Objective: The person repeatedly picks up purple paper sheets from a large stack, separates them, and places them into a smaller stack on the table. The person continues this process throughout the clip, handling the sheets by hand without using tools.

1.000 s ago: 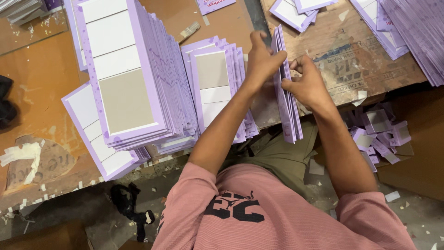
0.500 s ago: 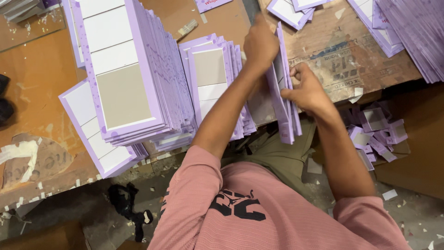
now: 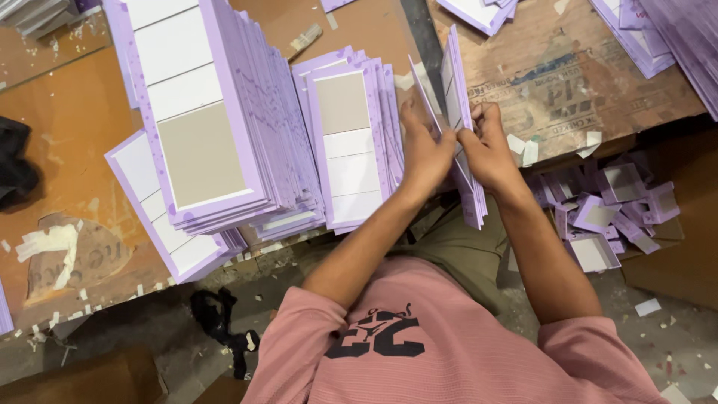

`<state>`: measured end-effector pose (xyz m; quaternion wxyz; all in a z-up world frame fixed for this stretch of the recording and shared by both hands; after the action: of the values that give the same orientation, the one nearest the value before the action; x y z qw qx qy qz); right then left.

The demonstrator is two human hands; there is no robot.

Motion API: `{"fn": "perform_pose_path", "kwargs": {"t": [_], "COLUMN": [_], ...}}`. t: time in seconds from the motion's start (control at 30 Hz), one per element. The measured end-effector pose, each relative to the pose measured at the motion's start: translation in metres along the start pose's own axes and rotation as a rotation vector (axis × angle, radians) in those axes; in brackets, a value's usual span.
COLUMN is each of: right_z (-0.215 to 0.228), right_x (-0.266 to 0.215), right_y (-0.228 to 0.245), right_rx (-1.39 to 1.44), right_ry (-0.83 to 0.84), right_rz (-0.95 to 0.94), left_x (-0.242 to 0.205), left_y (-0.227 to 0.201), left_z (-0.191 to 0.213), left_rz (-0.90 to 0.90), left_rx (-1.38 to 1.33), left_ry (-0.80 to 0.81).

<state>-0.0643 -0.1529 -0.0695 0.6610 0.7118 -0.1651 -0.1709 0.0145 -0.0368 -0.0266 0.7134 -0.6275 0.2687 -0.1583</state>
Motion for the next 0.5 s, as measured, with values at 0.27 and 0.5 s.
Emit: {"fn": "perform_pose_path", "kwargs": {"t": [0.27,0.5], "right_z": [0.002,0.0], "right_x": [0.001,0.004], "right_y": [0.005,0.005], "right_rx": [-0.01,-0.046], "right_ry": [-0.013,0.006], "right_rz": [-0.005,0.013], "left_x": [-0.054,-0.095], "left_y": [0.01,0.023], "left_z": [-0.019,-0.023], "left_rz": [-0.028,0.166], "left_rx": [0.094,0.229], "left_ry": [0.081,0.268]}}
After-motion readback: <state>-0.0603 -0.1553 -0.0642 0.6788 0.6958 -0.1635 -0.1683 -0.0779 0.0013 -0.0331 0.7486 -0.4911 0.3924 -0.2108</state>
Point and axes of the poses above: each hand's wrist, its own x-axis towards the middle knuckle, its own z-axis out of the back of the hand, y = z × x, the point moved 3 cm from there along x, towards the middle knuckle, and after that the axes turned 5 degrees about y, right-handed, at the moved point
